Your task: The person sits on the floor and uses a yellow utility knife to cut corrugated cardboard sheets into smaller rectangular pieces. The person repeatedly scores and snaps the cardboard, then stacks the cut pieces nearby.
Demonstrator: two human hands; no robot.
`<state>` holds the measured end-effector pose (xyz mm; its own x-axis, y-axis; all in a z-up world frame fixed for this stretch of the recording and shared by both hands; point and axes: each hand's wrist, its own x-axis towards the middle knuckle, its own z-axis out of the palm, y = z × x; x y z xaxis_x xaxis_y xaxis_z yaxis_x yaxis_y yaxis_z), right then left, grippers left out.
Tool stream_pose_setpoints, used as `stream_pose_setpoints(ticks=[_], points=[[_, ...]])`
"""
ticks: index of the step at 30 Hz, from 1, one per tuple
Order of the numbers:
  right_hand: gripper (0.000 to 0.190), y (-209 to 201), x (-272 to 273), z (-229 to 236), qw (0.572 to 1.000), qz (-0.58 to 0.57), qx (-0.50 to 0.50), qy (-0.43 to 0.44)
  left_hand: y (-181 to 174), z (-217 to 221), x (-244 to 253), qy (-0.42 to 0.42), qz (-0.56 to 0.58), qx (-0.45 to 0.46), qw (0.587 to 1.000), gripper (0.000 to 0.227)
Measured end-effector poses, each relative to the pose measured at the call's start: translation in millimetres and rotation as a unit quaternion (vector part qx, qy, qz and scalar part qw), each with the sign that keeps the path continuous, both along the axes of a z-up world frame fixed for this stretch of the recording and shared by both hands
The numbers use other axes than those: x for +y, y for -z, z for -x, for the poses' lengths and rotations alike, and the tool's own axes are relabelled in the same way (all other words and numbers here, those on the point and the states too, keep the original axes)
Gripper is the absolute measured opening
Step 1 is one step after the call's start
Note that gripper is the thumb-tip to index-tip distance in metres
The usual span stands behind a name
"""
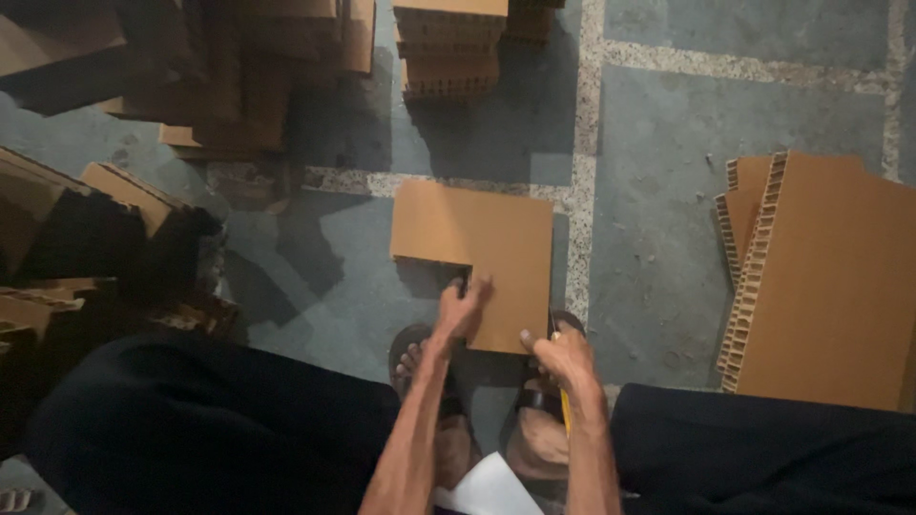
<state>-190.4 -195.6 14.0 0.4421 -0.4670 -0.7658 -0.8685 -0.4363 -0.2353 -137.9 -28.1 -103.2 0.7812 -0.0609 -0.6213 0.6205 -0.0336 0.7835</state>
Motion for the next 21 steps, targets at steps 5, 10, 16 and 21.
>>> stream_pose_setpoints(ticks=[5,10,16,21], points=[[0.068,-2.3,-19.6,0.9,0.999,-0.038,-0.021,0.009,-42.6,-3.1,-2.1,0.022,-0.073,-0.066,0.995,0.070],[0.071,-47.5,-71.0,-12.9,0.953,-0.098,-0.112,0.265,-87.9,14.2,-45.9,-0.085,-0.136,0.037,0.986,0.068],[0.048,-68.5,-86.1,-10.4,0.883,-0.025,-0.275,0.380,-172.3,-2.0,-84.0,-0.288,0.273,-0.049,0.917,0.048],[0.052,-9.1,-81.3,-9.1,0.951,0.009,-0.188,0.245,-244.3,-88.8,-126.8,-0.321,0.316,-0.141,0.882,0.057]])
